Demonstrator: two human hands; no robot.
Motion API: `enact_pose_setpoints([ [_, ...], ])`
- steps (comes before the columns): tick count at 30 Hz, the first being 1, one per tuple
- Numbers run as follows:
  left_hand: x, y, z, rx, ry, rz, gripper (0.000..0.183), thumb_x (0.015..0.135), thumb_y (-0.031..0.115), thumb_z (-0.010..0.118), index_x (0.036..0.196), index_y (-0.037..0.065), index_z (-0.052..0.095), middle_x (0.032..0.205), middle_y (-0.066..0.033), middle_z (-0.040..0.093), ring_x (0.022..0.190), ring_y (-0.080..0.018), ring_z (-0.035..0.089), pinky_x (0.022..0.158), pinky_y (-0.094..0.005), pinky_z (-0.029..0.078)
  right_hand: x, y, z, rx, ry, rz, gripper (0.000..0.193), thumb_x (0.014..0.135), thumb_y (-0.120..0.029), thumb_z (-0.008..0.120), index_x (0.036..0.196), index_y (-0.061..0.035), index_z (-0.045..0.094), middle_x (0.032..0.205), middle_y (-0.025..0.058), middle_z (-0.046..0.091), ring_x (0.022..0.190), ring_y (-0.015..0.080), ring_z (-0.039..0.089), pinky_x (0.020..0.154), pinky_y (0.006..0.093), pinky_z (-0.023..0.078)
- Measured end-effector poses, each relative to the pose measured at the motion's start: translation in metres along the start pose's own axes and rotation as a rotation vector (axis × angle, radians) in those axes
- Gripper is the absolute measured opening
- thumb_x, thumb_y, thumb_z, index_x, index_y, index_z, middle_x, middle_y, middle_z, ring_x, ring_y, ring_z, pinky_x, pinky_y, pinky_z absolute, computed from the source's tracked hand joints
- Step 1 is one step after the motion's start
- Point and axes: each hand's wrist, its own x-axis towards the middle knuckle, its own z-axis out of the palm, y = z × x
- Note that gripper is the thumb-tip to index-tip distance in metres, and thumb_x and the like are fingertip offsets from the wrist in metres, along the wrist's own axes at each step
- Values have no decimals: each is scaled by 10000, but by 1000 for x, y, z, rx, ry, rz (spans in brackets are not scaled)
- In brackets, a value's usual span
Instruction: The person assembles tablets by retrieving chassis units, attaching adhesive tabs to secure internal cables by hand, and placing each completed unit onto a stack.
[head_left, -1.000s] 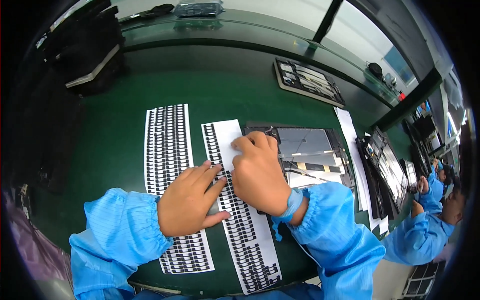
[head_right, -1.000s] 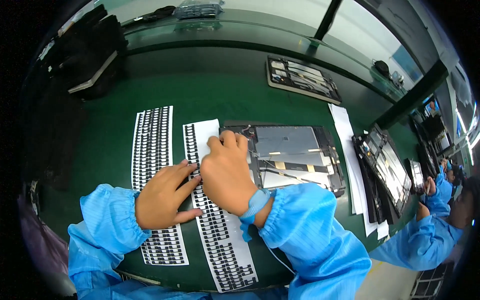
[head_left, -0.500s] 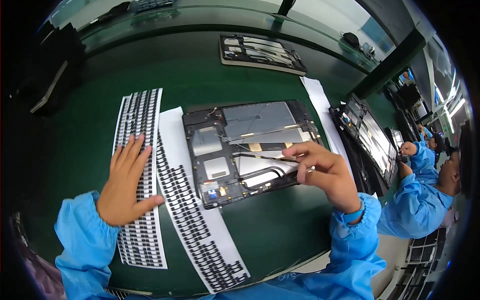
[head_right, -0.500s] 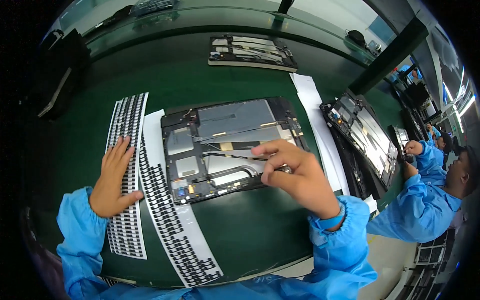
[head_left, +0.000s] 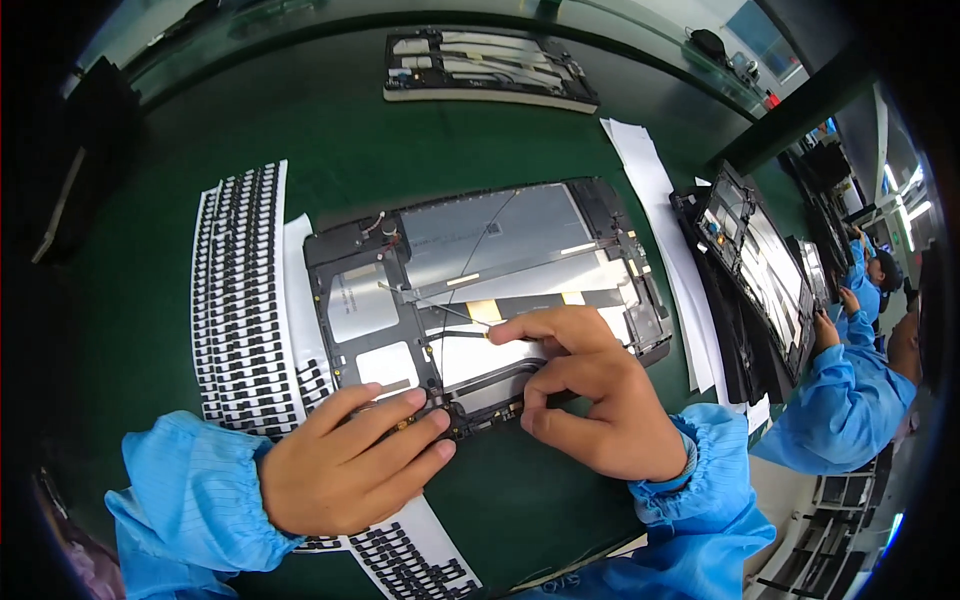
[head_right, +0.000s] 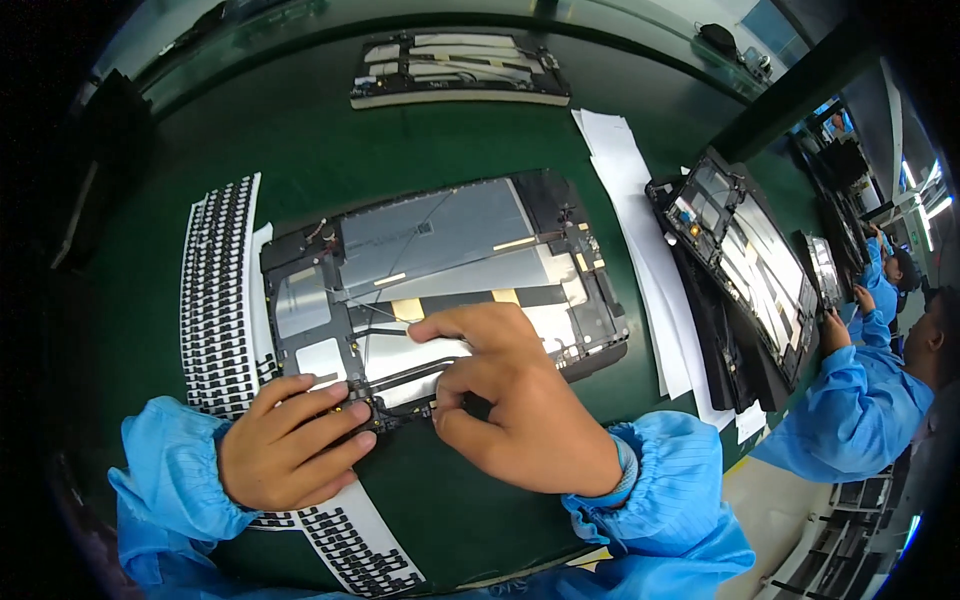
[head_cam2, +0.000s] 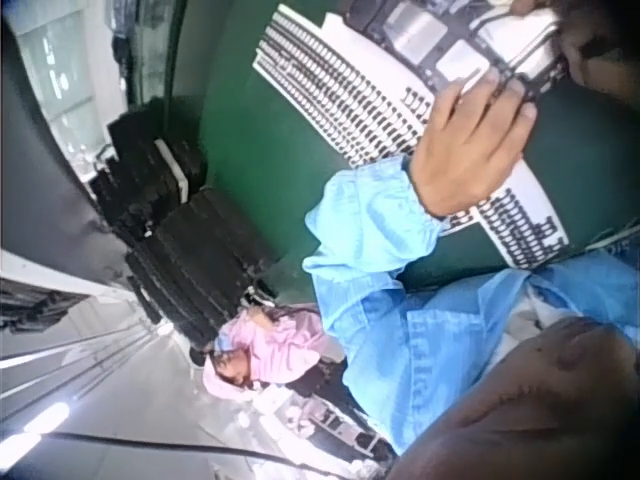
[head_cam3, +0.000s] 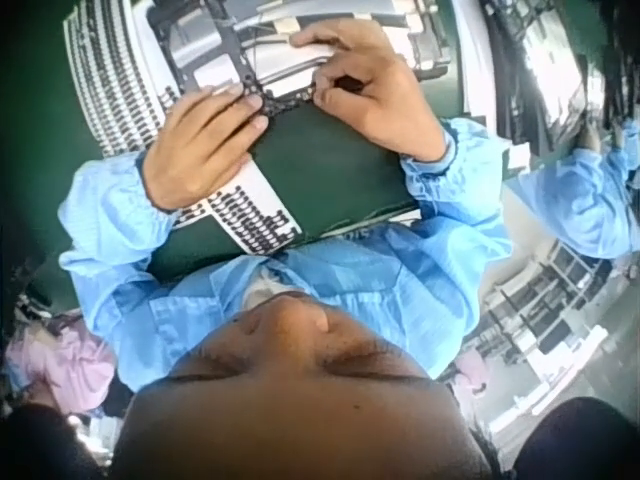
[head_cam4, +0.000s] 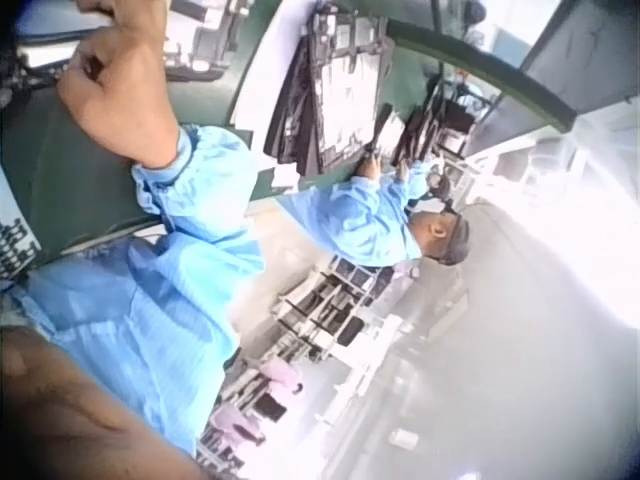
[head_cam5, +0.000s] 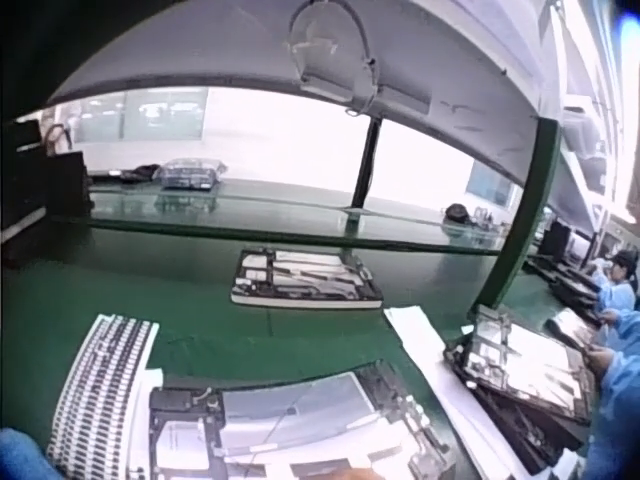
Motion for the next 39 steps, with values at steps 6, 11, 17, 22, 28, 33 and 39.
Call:
enact_pose_setpoints([
  [6, -1, -3, -1, 9, 11, -3, 276, 780, 71, 511, 1038, 28, 597, 1113, -122, 556, 1034, -274, 529, 843, -411, 424, 5, -3, -2, -105, -61, 0, 36, 624, 19, 600, 646, -8, 592, 1157, 146, 513, 1024, 235, 444, 847, 331, 357],
  [11, -3, -1, -3, 70, -24, 29, 389, 671, 172, 684, 1033, 57, 597, 1123, -107, 556, 1049, -295, 516, 863, -452, 411, 4, -3, 2, -116, -24, -10, 52, 624, 29, 593, 657, -10, 586, 1148, 140, 518, 1018, 229, 447, 826, 322, 360],
  [17, 17, 9, -9, 70, -26, 116, 283, 747, 163, 606, 1005, 47, 607, 1147, -91, 563, 1053, -240, 540, 872, -405, 397, 2, -4, 2, -164, -7, -40, 59, 622, 35, 598, 662, -9, 592, 1135, 135, 528, 1005, 235, 460, 828, 330, 377],
  [22, 21, 3, -1, 133, -86, 155, 266, 746, 150, 605, 991, 47, 620, 1147, -77, 564, 1060, -228, 527, 820, -376, 408, -5, -6, -8, -128, -1, 1, 104, 600, 47, 615, 694, 1, 624, 1095, 145, 553, 969, 246, 523, 805, 327, 420],
  [28, 20, 2, 2, 92, -57, 125, 252, 744, 143, 606, 978, 53, 630, 1146, -61, 566, 1069, -209, 515, 800, -364, 411, -5, -3, -6, -130, -26, -97, 134, 604, 38, 670, 728, -6, 642, 1063, 156, 565, 969, 248, 534, 745, 316, 476],
  [33, 19, -1, 2, 85, -43, 120, 227, 760, 126, 588, 971, 58, 633, 1136, -55, 574, 1064, -207, 522, 796, -358, 413, -1, 0, -2, -211, -6, -178, 176, 578, 58, 665, 736, -13, 633, 1023, 148, 573, 919, 264, 526, 718, 312, 481],
  [39, 17, 2, 0, 109, -18, 106, 210, 772, 72, 554, 964, 69, 638, 1130, -68, 577, 1055, -202, 530, 797, -360, 414, 1, -2, 2, -237, 13, -305, 159, 566, 51, 659, 701, 15, 583, 967, 111, 563, 896, 286, 502, 723, 354, 431],
])
